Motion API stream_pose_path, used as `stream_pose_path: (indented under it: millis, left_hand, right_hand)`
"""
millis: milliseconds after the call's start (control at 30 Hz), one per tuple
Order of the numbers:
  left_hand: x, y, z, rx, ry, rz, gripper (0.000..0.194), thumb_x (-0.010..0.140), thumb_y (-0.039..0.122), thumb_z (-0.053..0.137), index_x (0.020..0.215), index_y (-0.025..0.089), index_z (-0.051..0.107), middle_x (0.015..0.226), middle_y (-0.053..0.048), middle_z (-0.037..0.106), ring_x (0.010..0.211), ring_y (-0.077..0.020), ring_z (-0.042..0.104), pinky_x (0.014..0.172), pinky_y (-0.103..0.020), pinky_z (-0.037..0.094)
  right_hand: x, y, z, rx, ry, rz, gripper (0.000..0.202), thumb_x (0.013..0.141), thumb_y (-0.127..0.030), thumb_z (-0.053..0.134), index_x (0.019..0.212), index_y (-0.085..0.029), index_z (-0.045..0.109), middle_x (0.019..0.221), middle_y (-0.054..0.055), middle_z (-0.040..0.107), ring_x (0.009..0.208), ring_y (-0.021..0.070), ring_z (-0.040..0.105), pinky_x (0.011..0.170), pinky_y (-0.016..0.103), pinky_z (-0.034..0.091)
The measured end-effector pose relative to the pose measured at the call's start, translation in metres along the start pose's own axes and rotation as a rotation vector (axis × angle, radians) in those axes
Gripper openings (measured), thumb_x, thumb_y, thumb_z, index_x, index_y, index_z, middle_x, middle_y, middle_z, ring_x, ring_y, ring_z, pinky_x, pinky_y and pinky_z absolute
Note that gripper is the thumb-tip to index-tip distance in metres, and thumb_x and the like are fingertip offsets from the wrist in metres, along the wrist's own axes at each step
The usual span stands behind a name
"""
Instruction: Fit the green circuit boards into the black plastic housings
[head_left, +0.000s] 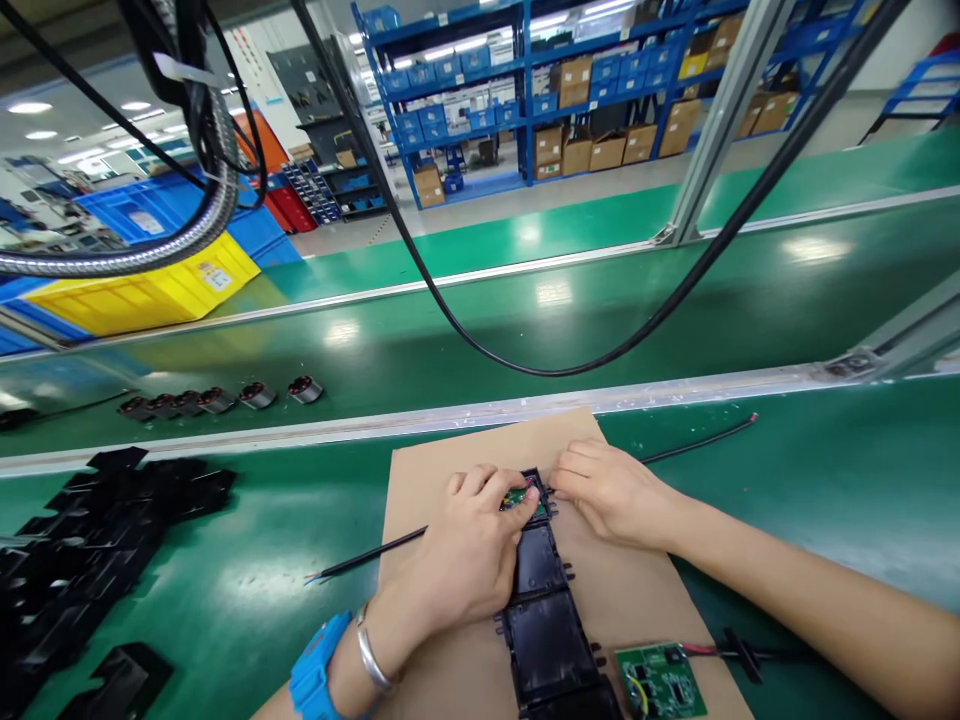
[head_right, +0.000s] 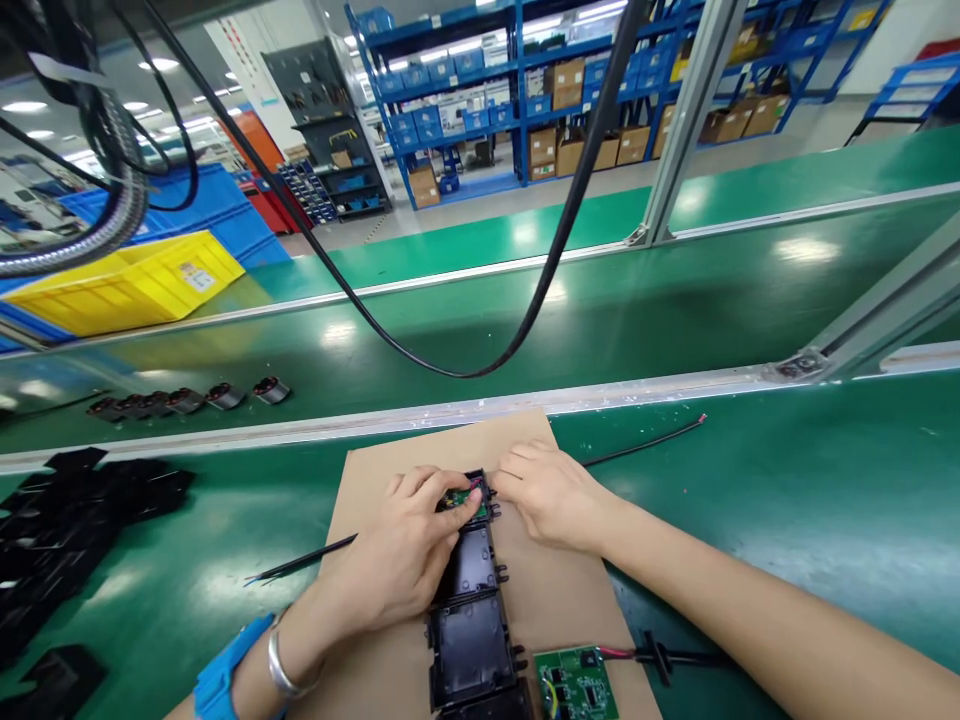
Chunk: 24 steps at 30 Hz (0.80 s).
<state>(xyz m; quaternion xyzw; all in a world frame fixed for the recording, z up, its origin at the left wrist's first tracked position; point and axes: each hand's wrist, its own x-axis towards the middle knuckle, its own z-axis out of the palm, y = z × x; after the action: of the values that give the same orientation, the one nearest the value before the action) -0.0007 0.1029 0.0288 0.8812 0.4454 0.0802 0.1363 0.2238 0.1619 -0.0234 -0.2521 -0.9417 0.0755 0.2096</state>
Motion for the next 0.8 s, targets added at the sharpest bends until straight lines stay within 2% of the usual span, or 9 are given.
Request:
stream_pose_path:
  millis: [167,300,433,533,667,733,800]
  left_hand:
    - [0.008,-0.02,0.005,-0.28,0.167,-0.132,0.039,0.084,0.022,0.062,0.123,0.025,0.061,0.118,-0.006,0.06,0.113,-0.0244,0.051,0.099,-0.042,0.042]
    - [0.018,-0.025,0.01,-0.286,0.141,-0.2,0.036,0.078,0.014,0.069,0.113,0.023,0.064,0.105,-0.004,0.065,0.102,-0.0232,0.057,0.093,-0.04,0.046]
    - [0.02,-0.017,0.015,-0.265,0.181,-0.239,0.03,0.076,0.009,0.067,0.105,0.018,0.065,0.104,-0.007,0.064,0.103,-0.0254,0.056,0.094,-0.043,0.044]
    - [0.019,-0.016,0.017,-0.276,0.193,-0.237,0.03,0.076,0.009,0.067,0.105,0.018,0.066,0.103,-0.007,0.065,0.102,-0.0255,0.057,0.095,-0.044,0.044]
    - [0.014,-0.032,0.008,-0.331,0.178,-0.193,0.036,0.081,0.021,0.069,0.116,0.021,0.063,0.11,-0.004,0.067,0.102,-0.0212,0.061,0.093,-0.036,0.048]
    - [0.008,-0.041,-0.001,-0.35,0.196,-0.208,0.036,0.087,0.026,0.062,0.123,0.02,0.059,0.116,-0.006,0.066,0.103,-0.0201,0.061,0.091,-0.035,0.05]
    - [0.001,-0.044,-0.008,-0.33,0.237,-0.213,0.03,0.093,0.025,0.053,0.121,0.019,0.059,0.118,-0.007,0.064,0.107,-0.0204,0.059,0.095,-0.038,0.047]
  right_hand:
    - [0.001,-0.003,-0.002,0.001,0.014,0.008,0.018,0.089,-0.012,0.043,0.085,-0.015,0.061,0.079,0.007,0.054,0.077,0.0202,0.045,0.07,0.033,0.037]
    - [0.002,-0.004,-0.002,0.017,0.01,0.019,0.018,0.089,-0.013,0.043,0.086,-0.015,0.061,0.08,0.007,0.055,0.077,0.0207,0.045,0.071,0.034,0.038]
    - [0.003,-0.005,-0.002,0.039,-0.007,0.022,0.019,0.091,-0.014,0.042,0.089,-0.015,0.061,0.081,0.008,0.056,0.077,0.0208,0.045,0.071,0.035,0.039]
    - [0.003,-0.006,-0.003,0.045,-0.015,0.028,0.018,0.091,-0.014,0.043,0.09,-0.015,0.061,0.08,0.007,0.057,0.076,0.0207,0.046,0.071,0.035,0.04]
    - [0.003,-0.006,-0.01,0.07,-0.025,0.031,0.015,0.091,-0.016,0.046,0.096,-0.015,0.061,0.085,0.008,0.059,0.081,0.0215,0.05,0.076,0.036,0.043]
    - [0.004,-0.006,-0.016,0.119,-0.023,0.046,0.016,0.089,-0.017,0.05,0.1,-0.016,0.061,0.09,0.008,0.061,0.085,0.0217,0.052,0.08,0.037,0.044]
    - [0.005,-0.005,-0.021,0.164,-0.011,0.068,0.018,0.087,-0.015,0.052,0.102,-0.017,0.061,0.092,0.008,0.062,0.087,0.0218,0.054,0.082,0.037,0.044]
